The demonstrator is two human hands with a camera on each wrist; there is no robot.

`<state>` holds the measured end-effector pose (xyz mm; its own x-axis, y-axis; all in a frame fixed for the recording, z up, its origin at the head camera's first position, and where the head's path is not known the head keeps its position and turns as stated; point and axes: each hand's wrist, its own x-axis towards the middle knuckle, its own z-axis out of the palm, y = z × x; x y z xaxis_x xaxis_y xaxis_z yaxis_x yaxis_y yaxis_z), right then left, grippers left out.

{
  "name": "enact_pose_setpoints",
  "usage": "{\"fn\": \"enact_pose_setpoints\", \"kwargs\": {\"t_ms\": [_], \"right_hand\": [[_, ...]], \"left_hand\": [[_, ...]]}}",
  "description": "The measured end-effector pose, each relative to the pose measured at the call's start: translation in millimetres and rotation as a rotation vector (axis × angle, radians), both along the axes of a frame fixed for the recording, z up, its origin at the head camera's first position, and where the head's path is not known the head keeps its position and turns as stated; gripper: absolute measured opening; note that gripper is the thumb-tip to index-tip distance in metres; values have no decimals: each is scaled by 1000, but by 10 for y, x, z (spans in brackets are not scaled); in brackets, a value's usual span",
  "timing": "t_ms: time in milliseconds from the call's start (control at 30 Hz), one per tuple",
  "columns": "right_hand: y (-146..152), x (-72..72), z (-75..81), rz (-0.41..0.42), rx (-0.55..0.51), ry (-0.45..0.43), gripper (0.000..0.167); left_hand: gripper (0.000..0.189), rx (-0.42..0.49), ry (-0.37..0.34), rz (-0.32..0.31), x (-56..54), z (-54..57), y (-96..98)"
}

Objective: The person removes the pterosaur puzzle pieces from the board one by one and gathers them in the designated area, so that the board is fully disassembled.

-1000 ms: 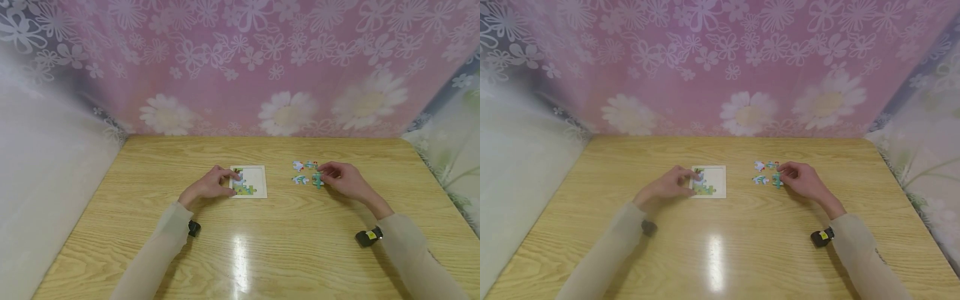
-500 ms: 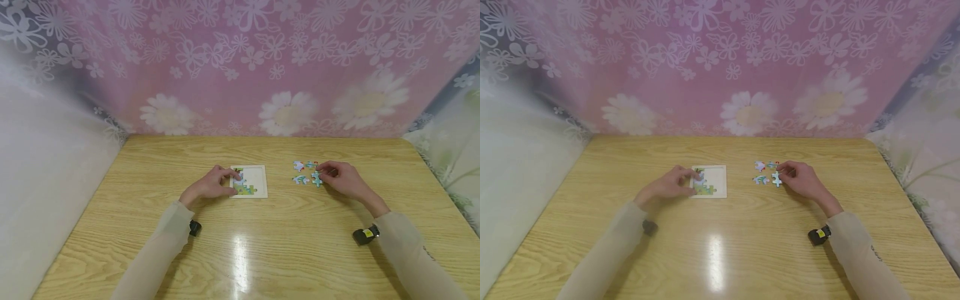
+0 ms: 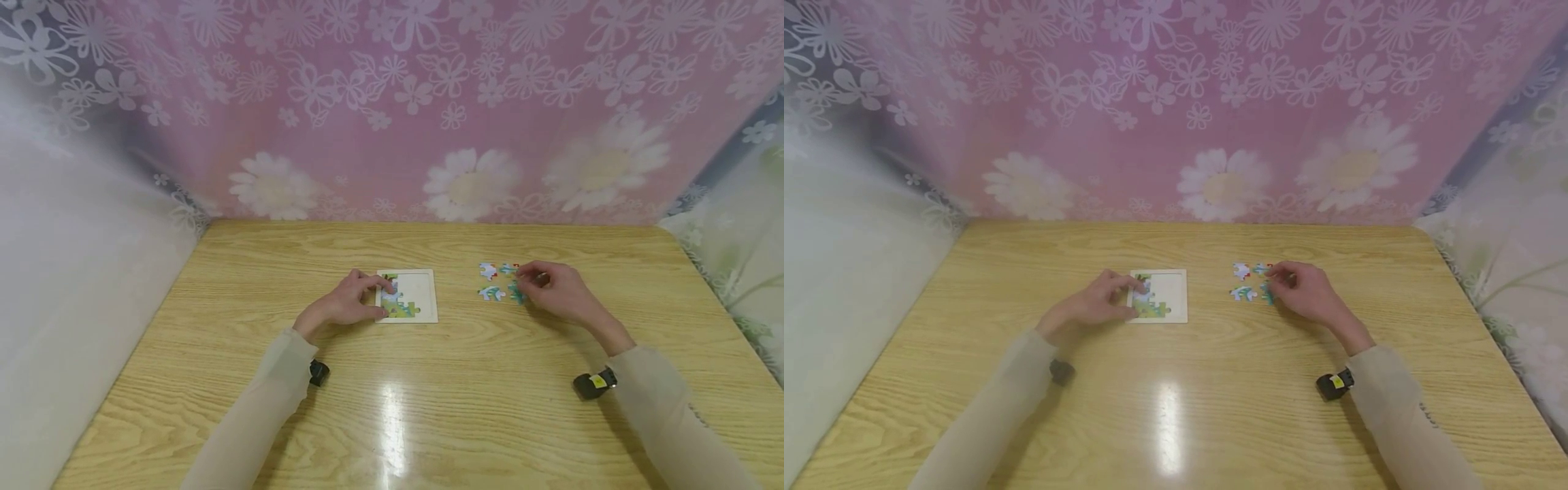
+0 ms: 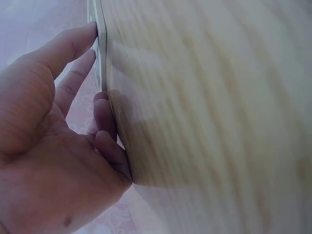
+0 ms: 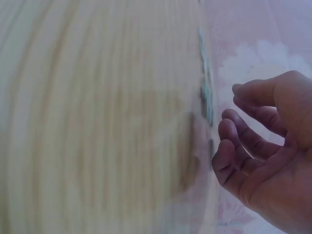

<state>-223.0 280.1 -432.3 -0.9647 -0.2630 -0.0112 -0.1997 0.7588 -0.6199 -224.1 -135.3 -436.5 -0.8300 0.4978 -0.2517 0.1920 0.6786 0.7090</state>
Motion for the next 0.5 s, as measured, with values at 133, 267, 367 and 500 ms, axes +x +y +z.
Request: {"fn": "enact_pose_setpoints", "kwargs": {"t_ms": [133, 267, 367, 500], "right_hand": [[-118, 4, 17, 21, -31, -16, 27], [-266, -4, 18, 56, -53, -7, 26], [-382, -10, 19, 78, -61, 4, 24], [-518, -17, 7, 112, -79, 3, 22]], "left_hand": [[36, 1, 3, 1, -6, -13, -4], [36, 1, 4, 5, -6, -8, -5], [36, -2, 0, 11, -1, 8, 0], [37, -9, -6, 16, 10, 29, 12]]}}
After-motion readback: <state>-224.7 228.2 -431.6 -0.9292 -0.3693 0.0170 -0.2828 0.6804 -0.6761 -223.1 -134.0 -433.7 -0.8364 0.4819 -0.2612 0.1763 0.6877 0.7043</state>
